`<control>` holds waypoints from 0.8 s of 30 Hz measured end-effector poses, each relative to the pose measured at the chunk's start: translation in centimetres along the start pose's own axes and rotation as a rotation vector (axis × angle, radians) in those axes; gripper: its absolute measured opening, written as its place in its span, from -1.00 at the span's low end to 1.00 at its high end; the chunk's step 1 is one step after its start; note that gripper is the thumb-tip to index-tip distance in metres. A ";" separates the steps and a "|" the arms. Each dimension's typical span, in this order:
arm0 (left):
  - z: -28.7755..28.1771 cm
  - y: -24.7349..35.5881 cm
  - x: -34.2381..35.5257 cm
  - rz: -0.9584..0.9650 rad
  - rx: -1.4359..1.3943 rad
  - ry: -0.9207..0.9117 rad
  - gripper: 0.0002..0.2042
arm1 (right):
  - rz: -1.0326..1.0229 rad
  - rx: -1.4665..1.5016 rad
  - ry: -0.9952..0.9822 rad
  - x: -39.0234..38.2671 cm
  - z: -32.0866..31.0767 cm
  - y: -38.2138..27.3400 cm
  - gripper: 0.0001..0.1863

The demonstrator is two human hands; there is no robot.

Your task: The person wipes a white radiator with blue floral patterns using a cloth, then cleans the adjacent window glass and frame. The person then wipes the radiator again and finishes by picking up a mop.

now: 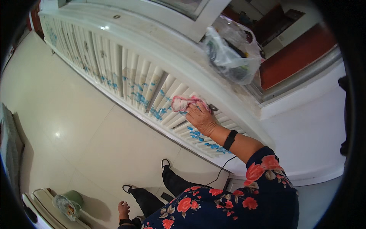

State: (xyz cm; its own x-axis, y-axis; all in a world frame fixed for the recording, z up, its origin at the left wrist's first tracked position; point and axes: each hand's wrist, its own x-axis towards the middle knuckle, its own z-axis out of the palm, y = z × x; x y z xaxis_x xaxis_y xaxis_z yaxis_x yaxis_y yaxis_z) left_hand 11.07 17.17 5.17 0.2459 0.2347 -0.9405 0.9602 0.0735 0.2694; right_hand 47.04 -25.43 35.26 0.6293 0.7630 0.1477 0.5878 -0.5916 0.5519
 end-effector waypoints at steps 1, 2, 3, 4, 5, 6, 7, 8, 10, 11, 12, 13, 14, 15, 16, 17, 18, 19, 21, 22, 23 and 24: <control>0.0 -0.3 0.2 0.014 0.000 0.001 -0.65 | 0.000 0.007 -0.030 -0.1 0.8 -0.5 -0.88; -0.2 -0.6 0.6 0.038 0.012 -0.006 -0.65 | 0.008 0.038 -0.097 -0.1 1.8 -1.4 -0.87; -0.1 -0.8 1.1 0.064 0.035 -0.010 -0.65 | -0.013 0.053 -0.157 -0.2 2.8 -2.2 -0.86; 0.0 -1.0 1.5 0.080 0.068 0.009 -0.65 | -0.033 0.065 -0.213 -0.4 3.8 -2.9 -0.86; 0.2 -1.2 2.0 0.100 0.111 0.033 -0.65 | -0.052 0.074 -0.264 -0.4 5.0 -3.5 -0.85; 0.3 -1.3 2.5 0.133 0.167 0.064 -0.65 | -0.080 0.074 -0.265 -0.6 6.2 -4.3 -0.84; 0.6 -1.4 2.9 0.210 0.212 0.092 -0.65 | -0.105 0.052 -0.290 -0.8 7.4 -5.0 -0.84; 1.1 -1.5 3.1 0.292 0.274 0.122 -0.64 | -0.132 0.038 -0.322 -1.3 8.6 -5.7 -0.84; 2.0 -2.1 2.9 0.391 0.411 0.156 -0.64 | -0.170 0.076 -0.467 -2.0 10.9 -7.1 -0.83; 2.9 -2.2 2.7 0.396 0.504 0.162 -0.64 | -0.192 0.063 -0.432 -2.5 11.9 -7.7 -0.82; 3.5 -2.3 2.6 0.342 0.521 0.084 -0.62 | -0.217 0.049 -0.448 -2.9 12.9 -8.1 -0.82; 4.2 -2.3 2.4 0.354 0.628 0.036 -0.61 | -0.242 0.030 -0.500 -3.3 13.9 -8.6 -0.81; 5.0 -2.4 2.3 0.394 0.731 -0.012 -0.61 | -0.253 0.058 -0.520 -3.7 14.7 -9.1 -0.79; 5.9 -2.4 2.2 0.453 0.834 -0.052 -0.60 | -0.273 0.041 -0.555 -4.0 15.6 -9.6 -0.79; 6.5 -2.6 2.2 0.375 0.849 -0.121 -0.57 | -0.289 0.026 -0.592 -4.2 16.7 -10.4 -0.79; 7.2 -3.0 2.0 0.401 0.872 -0.164 -0.56 | -0.300 0.015 -0.577 -4.5 17.6 -11.2 -0.79; 7.8 -3.4 1.9 0.457 0.888 -0.181 -0.54 | -0.305 0.017 -0.671 -4.6 18.6 -11.9 -0.78; 8.2 -3.9 1.9 0.505 0.911 -0.196 -0.53 | -0.308 0.020 -0.708 -4.5 19.7 -12.7 -0.78; 8.9 -5.2 1.6 0.611 0.899 -0.302 -0.54 | -0.319 0.019 -0.745 -4.5 21.6 -14.4 -0.78; 9.1 -5.9 1.4 0.651 0.901 -0.353 -0.54 | -0.327 0.020 -0.743 -4.4 22.4 -15.0 -0.78; 9.3 -6.5 1.4 0.694 0.865 -0.349 -0.54 | -0.333 0.014 -0.763 -4.5 23.0 -15.7 -0.78; 9.5 -7.0 1.3 0.732 0.831 -0.353 -0.55 | -0.357 0.005 -0.769 -4.6 23.7 -16.3 -0.77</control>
State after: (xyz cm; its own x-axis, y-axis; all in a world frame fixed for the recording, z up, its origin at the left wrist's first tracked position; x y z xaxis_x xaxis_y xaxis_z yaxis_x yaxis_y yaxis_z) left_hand 5.91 7.74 0.13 0.6756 -0.3353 -0.6567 0.3315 -0.6574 0.6767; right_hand 46.61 -25.40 6.15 0.5753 0.5160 -0.6346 0.8178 -0.3515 0.4556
